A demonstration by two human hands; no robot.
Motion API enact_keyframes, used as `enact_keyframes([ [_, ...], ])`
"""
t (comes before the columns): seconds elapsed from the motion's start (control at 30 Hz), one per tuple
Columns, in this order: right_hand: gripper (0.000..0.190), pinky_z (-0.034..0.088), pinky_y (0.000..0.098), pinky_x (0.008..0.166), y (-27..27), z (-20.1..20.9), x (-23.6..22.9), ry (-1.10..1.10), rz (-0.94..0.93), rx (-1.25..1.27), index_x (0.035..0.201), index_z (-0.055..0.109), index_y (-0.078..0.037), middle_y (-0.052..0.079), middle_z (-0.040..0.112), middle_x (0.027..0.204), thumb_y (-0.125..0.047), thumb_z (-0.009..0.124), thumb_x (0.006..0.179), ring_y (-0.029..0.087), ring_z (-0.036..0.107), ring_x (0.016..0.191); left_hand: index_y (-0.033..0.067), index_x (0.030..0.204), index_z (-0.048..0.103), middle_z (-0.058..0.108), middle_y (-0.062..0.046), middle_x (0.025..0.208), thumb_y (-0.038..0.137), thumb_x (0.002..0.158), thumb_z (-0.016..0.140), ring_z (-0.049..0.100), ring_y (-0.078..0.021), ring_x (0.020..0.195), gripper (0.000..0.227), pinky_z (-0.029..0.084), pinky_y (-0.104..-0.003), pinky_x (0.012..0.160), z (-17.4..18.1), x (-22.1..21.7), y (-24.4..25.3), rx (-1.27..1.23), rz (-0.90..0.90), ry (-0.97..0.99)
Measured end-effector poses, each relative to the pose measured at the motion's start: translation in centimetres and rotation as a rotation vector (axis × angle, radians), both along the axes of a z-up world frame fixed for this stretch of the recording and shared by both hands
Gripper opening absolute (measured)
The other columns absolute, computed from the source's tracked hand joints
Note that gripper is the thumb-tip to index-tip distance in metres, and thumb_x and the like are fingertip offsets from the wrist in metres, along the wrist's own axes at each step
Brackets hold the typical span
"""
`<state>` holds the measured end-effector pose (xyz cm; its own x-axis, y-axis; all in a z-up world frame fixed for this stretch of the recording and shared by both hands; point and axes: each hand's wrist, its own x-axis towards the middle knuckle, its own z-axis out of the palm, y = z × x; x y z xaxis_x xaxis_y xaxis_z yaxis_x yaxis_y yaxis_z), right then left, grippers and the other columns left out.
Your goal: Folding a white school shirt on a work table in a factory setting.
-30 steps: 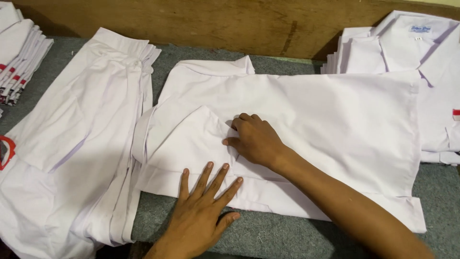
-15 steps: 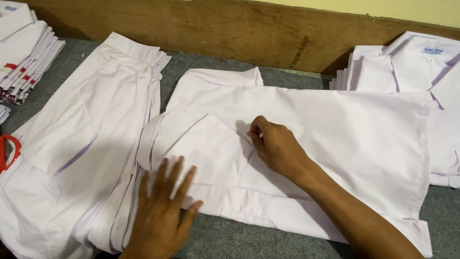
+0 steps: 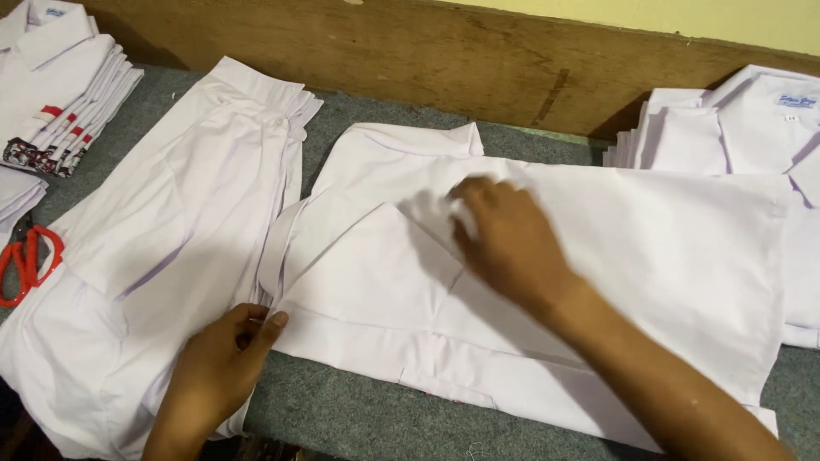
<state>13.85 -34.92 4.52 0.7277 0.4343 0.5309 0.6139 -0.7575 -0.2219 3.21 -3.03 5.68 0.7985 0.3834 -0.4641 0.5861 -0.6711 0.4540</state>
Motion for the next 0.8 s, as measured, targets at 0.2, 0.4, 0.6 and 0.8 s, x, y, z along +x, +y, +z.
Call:
enact_keyframes([
  [0.2,0.053,0.041,0.0548,0.109,6.8,-4.3,-8.1,0.180,0.380,-0.146,0.140,0.054,0.001,0.025,0.052,0.151,-0.039,0.045,0.107,0.041,0.051,0.135,0.0070,0.083,0.075,0.071,-0.004,0.068,0.038,0.096,0.072,0.057,-0.0152,0.068,0.033,0.041,-0.031,0.069,-1.4,-0.1,1.6,-0.107,0.085,-0.052],
  [0.4,0.073,0.025,0.0512,0.119,6.8,-6.4,-8.6,0.288,0.374,-0.191,0.156,0.037,0.000,0.024,0.031,0.165,-0.056,0.025,0.109,0.037,0.031,0.153,0.0002,0.082,0.078,0.080,-0.008,0.076,0.021,0.087,0.083,0.068,-0.0157,0.074,0.022,0.047,-0.028,0.075,-3.5,0.0,3.4,-0.280,0.114,-0.140],
  [0.6,0.073,0.012,0.0523,0.124,5.8,-4.7,-7.8,0.360,0.396,-0.213,0.161,0.027,-0.002,0.023,0.021,0.169,-0.055,0.022,0.110,0.038,0.018,0.156,0.0100,0.118,0.064,0.072,-0.009,0.112,0.037,0.091,0.067,0.063,-0.0270,0.109,0.039,0.050,-0.042,0.092,-1.7,-1.0,0.8,0.131,-0.165,-0.310],
  [0.8,0.075,0.019,0.0516,0.124,4.4,-5.6,-7.1,0.182,0.241,-0.278,0.162,0.027,-0.006,0.018,0.026,0.169,-0.058,0.029,0.108,0.035,0.024,0.156,0.0033,0.156,0.030,0.036,-0.016,0.163,0.039,0.098,0.055,0.025,-0.0361,0.154,0.073,0.021,-0.051,0.123,-5.3,0.9,-5.1,0.316,-0.794,-0.679],
])
